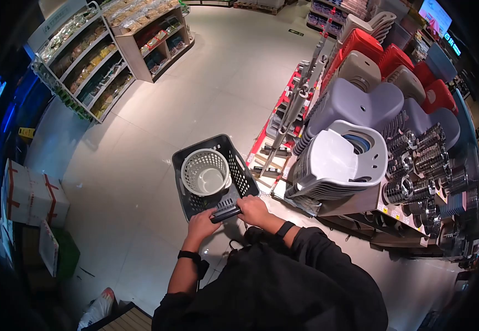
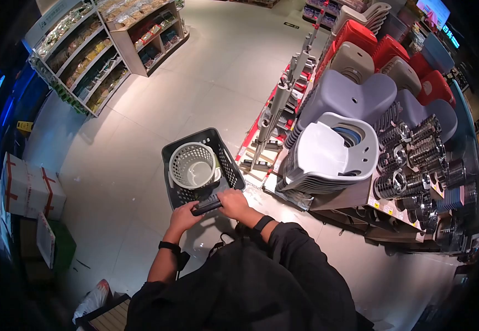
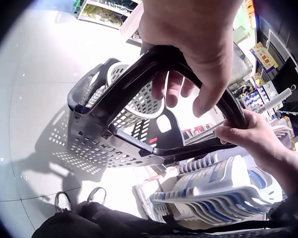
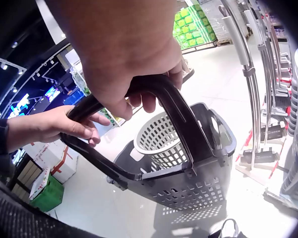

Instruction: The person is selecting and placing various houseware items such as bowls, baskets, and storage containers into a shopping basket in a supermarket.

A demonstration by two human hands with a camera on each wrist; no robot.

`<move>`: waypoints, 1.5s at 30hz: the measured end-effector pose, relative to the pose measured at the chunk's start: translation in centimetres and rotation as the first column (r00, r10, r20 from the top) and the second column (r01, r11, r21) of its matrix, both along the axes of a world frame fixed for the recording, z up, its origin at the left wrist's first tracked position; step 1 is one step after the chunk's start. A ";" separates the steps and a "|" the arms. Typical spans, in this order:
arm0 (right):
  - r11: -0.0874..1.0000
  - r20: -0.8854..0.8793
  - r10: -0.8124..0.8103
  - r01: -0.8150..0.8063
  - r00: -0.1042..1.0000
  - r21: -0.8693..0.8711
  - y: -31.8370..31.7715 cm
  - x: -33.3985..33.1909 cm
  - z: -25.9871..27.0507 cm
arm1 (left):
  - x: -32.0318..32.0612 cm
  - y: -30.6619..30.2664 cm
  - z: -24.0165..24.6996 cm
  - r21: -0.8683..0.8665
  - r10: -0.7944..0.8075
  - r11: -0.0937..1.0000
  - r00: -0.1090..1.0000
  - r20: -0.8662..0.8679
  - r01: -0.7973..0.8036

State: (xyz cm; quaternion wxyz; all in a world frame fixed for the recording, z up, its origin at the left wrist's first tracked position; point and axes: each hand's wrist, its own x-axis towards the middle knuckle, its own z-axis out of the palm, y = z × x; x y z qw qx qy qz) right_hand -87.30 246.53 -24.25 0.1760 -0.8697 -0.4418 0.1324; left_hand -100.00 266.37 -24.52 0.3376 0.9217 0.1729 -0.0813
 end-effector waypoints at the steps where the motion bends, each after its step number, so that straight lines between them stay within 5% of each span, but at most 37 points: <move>1: 1.000 -0.008 0.012 -0.013 1.000 -0.004 0.4 0.2 -0.1 | 0.3 0.7 -0.5 0.008 -0.013 1.000 1.000 0.020 0.013; 5: 0.995 -0.050 0.091 -0.089 0.995 0.043 4.4 2.8 -0.3 | 2.2 4.4 0.2 0.195 -0.013 0.981 0.998 0.065 0.000; 10: 0.994 -0.091 0.067 -0.059 0.994 0.088 5.8 4.0 -0.9 | 4.7 6.4 0.5 0.187 0.020 0.982 0.993 -0.115 0.002; 24: 0.998 -0.104 0.047 -0.042 0.993 0.048 10.5 8.6 -1.3 | 11.7 13.0 -0.2 0.147 -0.091 0.983 0.987 -0.136 0.111; 32: 0.970 -0.097 -0.242 0.241 0.965 -0.023 12.9 10.1 -0.9 | 17.4 16.2 -0.6 0.167 -0.268 0.946 0.960 -0.078 0.277; 45: 0.794 0.189 -0.604 0.606 0.774 0.056 15.5 14.1 -1.4 | 25.2 17.2 0.6 0.166 -0.395 0.885 0.891 -0.222 0.434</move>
